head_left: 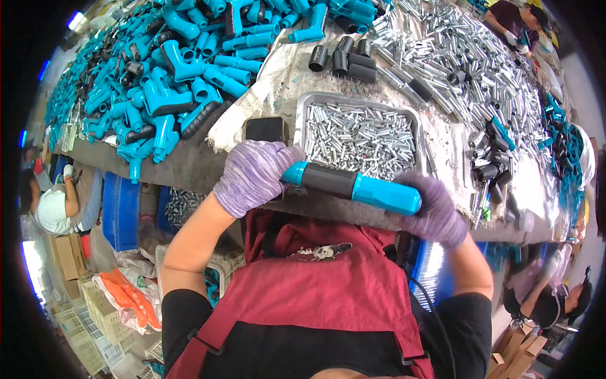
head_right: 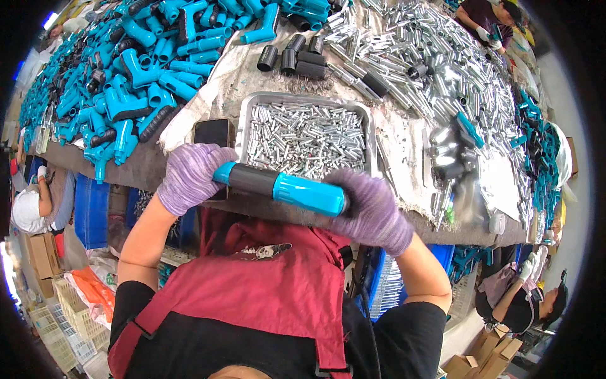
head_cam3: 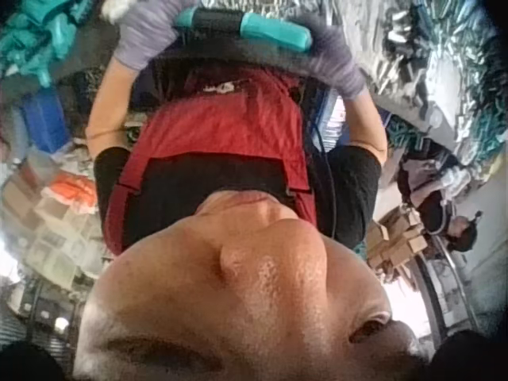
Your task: The person assembles tools by fitting metal cylinders, springs, sleeves, and plastic housings together by hand, then places the assembled tools into a plastic crate.
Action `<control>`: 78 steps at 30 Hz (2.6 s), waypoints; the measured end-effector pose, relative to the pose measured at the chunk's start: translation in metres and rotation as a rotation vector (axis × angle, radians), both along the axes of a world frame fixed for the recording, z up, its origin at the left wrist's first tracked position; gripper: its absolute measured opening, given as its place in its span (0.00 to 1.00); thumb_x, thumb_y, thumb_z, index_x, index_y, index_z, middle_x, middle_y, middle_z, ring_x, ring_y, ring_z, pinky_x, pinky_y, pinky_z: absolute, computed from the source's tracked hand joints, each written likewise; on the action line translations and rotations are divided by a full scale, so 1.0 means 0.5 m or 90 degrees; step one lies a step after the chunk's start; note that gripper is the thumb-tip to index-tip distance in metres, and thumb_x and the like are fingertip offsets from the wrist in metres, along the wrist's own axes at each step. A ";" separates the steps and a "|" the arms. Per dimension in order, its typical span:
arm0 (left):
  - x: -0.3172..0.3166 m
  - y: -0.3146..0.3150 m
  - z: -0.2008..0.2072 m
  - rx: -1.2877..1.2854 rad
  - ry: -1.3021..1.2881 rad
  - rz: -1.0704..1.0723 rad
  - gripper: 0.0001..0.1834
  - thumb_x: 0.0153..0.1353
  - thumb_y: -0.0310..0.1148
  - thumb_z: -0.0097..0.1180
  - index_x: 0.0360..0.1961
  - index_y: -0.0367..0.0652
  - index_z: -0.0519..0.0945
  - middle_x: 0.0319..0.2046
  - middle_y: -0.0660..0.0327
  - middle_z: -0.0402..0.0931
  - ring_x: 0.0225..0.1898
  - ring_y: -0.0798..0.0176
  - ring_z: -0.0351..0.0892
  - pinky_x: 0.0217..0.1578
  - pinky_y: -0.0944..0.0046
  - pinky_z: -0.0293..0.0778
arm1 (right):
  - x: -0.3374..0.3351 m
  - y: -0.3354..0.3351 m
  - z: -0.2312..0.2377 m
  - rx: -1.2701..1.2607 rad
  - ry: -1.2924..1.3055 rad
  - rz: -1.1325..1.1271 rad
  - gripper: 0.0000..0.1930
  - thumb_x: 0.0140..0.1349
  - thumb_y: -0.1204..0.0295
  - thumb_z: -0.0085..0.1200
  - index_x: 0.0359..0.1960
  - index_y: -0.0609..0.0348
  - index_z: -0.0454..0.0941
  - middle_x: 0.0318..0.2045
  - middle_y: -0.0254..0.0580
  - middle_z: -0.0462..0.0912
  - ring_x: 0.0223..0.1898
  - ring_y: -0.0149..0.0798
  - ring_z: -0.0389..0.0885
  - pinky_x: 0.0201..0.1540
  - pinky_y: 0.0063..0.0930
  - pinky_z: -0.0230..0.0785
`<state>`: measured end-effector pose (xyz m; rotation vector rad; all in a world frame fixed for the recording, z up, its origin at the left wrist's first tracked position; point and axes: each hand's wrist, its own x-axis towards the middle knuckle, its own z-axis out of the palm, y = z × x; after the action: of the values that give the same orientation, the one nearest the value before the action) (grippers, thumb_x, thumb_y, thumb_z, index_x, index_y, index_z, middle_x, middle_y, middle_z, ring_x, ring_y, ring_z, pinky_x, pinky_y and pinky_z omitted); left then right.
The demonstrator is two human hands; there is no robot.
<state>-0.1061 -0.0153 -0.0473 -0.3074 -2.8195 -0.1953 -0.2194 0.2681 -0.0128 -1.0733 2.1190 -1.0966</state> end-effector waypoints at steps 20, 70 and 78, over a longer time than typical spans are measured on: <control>0.018 0.072 0.046 1.225 -0.172 -0.053 0.33 0.44 0.35 0.67 0.51 0.37 0.68 0.26 0.61 0.74 0.24 0.68 0.74 0.27 0.69 0.71 | -0.001 -0.025 -0.014 -0.007 0.234 0.156 0.27 0.49 0.56 0.59 0.49 0.56 0.70 0.43 0.48 0.75 0.44 0.50 0.74 0.46 0.37 0.67; 1.332 0.002 -0.778 0.708 -0.358 1.648 0.35 0.54 0.55 0.48 0.60 0.49 0.60 0.52 0.49 0.68 0.54 0.47 0.68 0.54 0.51 0.64 | 0.451 -0.327 -0.082 0.152 0.209 0.318 0.15 0.64 0.66 0.42 0.36 0.68 0.76 0.34 0.50 0.79 0.35 0.44 0.77 0.39 0.30 0.71; 1.389 0.018 -0.923 0.886 -0.668 1.495 0.40 0.56 0.65 0.33 0.65 0.53 0.53 0.67 0.51 0.36 0.64 0.40 0.48 0.58 0.32 0.45 | 0.519 -0.309 -0.052 0.141 0.329 0.455 0.16 0.66 0.64 0.38 0.46 0.62 0.71 0.37 0.45 0.79 0.37 0.45 0.78 0.44 0.30 0.72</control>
<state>0.5883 -0.0062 -0.5087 -2.3836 0.5850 1.0763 0.0399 0.1135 -0.0388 -1.9333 1.8649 -0.2536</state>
